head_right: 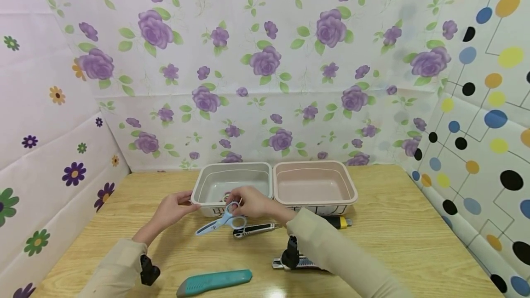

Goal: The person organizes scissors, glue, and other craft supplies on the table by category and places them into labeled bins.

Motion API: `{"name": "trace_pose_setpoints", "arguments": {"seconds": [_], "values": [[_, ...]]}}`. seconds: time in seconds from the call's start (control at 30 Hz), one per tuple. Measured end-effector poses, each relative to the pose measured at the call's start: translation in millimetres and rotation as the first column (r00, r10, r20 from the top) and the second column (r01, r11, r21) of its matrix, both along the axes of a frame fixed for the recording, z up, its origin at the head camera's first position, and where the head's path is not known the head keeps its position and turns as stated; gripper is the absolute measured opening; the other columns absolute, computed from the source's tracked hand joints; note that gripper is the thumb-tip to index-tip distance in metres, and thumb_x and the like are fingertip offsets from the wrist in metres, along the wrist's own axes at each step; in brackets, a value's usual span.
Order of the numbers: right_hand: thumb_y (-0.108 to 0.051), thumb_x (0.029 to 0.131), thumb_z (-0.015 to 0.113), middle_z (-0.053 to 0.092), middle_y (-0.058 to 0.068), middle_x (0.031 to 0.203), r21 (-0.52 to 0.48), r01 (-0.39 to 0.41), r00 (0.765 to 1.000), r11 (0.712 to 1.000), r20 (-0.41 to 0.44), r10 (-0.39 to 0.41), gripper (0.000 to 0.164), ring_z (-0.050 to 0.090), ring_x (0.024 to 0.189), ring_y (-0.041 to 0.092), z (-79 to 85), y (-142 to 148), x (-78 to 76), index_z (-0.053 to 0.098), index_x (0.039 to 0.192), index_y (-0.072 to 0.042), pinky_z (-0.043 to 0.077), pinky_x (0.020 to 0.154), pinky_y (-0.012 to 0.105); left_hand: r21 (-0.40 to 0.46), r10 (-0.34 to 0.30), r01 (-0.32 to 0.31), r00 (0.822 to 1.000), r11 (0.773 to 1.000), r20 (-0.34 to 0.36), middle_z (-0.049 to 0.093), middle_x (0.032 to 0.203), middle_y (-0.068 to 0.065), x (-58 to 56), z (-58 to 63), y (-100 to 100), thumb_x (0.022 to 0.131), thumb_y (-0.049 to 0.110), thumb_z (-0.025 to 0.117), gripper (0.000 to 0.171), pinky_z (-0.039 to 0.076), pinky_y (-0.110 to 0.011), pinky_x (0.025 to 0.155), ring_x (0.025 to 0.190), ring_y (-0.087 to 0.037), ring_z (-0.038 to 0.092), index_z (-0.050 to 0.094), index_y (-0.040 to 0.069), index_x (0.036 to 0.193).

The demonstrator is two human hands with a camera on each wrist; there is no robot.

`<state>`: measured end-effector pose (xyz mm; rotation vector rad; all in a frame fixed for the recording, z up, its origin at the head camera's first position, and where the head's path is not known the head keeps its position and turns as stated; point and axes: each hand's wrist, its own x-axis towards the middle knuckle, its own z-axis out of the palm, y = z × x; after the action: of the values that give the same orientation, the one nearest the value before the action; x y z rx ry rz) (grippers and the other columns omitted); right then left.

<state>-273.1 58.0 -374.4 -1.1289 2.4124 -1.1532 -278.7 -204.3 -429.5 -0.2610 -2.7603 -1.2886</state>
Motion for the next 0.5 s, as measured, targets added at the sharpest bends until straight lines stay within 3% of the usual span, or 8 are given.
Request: {"name": "trace_pose_setpoints", "arguments": {"seconds": [0.5], "values": [[0.007, 0.081, 0.061, 0.062, 0.011, 0.079, 0.041, -0.005, 0.996, 0.999, -0.088, 0.009, 0.020, 0.054, 0.063, 0.013, 32.2, 18.9, -17.1, 0.060, 0.101, 0.008, 0.044, 0.058, 0.017, -0.010, 0.003, -0.003, 1.000, 1.000, 0.009, 0.062, 0.111, -0.018, 0.1, 1.6, 0.1, 0.079, 0.020, 0.071, 0.057, 0.053, -0.035, 0.072, 0.094, -0.028, 0.062, 0.051, -0.005, 0.125]]}}
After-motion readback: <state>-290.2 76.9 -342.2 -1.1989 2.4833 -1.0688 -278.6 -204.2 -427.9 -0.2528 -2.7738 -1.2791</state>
